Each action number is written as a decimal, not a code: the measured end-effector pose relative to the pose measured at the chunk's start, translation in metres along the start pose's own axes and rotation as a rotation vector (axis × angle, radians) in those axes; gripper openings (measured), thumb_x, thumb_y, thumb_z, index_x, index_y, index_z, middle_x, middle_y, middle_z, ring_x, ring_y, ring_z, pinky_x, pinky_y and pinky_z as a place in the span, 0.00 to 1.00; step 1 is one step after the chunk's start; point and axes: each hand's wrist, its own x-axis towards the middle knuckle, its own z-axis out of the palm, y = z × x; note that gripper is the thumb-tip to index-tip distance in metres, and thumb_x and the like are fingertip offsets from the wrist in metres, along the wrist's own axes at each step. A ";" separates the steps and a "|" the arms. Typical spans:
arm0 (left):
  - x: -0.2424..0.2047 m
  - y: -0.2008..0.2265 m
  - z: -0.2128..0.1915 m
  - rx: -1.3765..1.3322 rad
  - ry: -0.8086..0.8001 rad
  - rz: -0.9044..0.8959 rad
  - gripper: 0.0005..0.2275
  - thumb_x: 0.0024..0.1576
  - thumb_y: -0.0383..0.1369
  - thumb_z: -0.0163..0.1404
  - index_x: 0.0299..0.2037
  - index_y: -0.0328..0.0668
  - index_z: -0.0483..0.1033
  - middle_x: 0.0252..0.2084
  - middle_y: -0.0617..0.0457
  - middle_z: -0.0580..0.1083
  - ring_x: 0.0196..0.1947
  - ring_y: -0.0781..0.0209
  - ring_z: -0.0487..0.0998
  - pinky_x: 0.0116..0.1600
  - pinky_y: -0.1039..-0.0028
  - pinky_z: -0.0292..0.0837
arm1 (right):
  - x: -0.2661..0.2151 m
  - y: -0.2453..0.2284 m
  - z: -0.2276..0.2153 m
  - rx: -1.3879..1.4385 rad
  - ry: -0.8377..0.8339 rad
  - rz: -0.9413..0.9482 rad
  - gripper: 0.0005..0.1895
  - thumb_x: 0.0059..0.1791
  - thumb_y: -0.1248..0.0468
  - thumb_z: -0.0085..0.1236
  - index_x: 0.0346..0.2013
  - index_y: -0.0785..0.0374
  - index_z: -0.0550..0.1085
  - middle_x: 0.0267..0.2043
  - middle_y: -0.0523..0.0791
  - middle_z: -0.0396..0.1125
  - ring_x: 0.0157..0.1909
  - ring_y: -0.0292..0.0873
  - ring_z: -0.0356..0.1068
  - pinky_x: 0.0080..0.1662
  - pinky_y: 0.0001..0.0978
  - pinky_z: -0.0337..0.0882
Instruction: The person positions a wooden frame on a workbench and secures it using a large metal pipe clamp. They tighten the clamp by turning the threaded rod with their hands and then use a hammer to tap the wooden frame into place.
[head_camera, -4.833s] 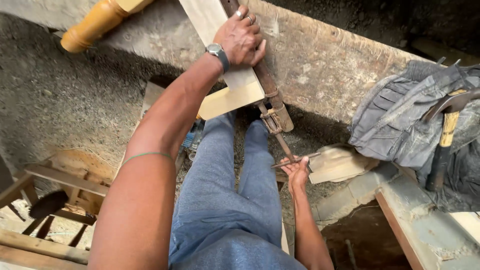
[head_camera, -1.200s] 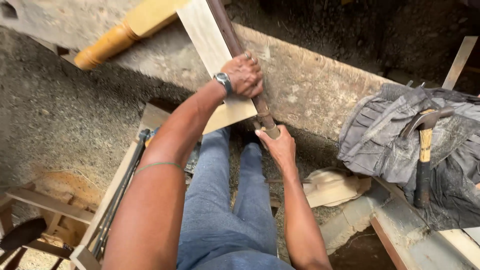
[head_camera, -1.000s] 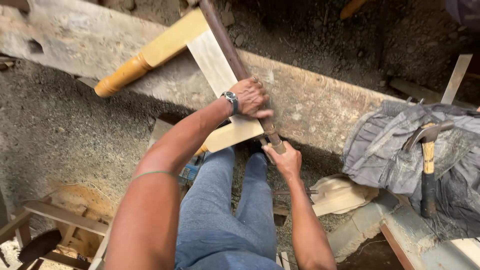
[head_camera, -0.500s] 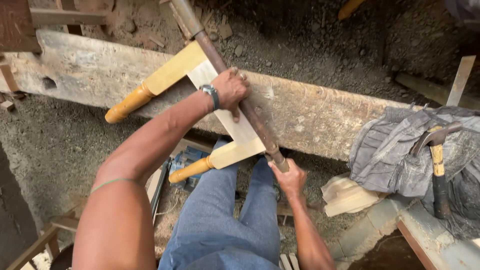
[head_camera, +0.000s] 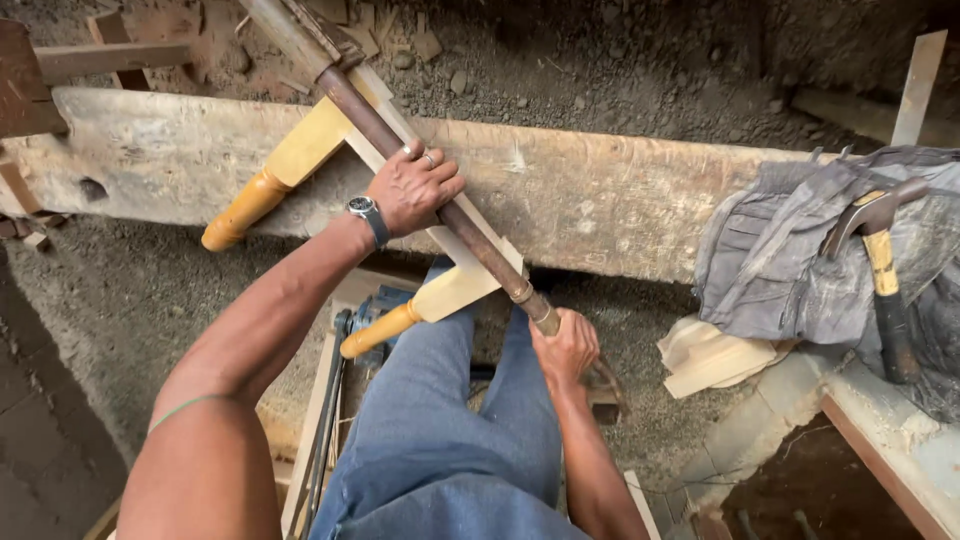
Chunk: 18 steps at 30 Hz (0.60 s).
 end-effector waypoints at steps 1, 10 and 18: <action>-0.002 -0.005 0.009 0.028 0.033 0.009 0.07 0.62 0.38 0.45 0.32 0.52 0.67 0.31 0.57 0.63 0.37 0.57 0.67 0.49 0.63 0.61 | 0.002 0.002 0.005 -0.007 0.019 -0.003 0.21 0.34 0.51 0.76 0.34 0.52 0.76 0.28 0.41 0.69 0.31 0.46 0.73 0.35 0.37 0.74; -0.015 0.002 0.001 0.041 -0.095 -0.041 0.05 0.62 0.41 0.48 0.38 0.55 0.70 0.37 0.54 0.65 0.41 0.55 0.68 0.55 0.61 0.61 | 0.001 -0.019 -0.005 -0.014 0.054 -0.063 0.14 0.41 0.55 0.71 0.36 0.53 0.76 0.33 0.40 0.72 0.35 0.44 0.75 0.41 0.36 0.77; -0.018 -0.004 -0.034 0.280 -0.515 0.086 0.38 0.43 0.64 0.57 0.65 0.72 0.62 0.69 0.59 0.65 0.72 0.55 0.61 0.74 0.50 0.49 | 0.002 -0.035 -0.015 0.010 0.004 -0.103 0.19 0.39 0.59 0.73 0.38 0.61 0.74 0.42 0.47 0.74 0.46 0.48 0.77 0.54 0.43 0.76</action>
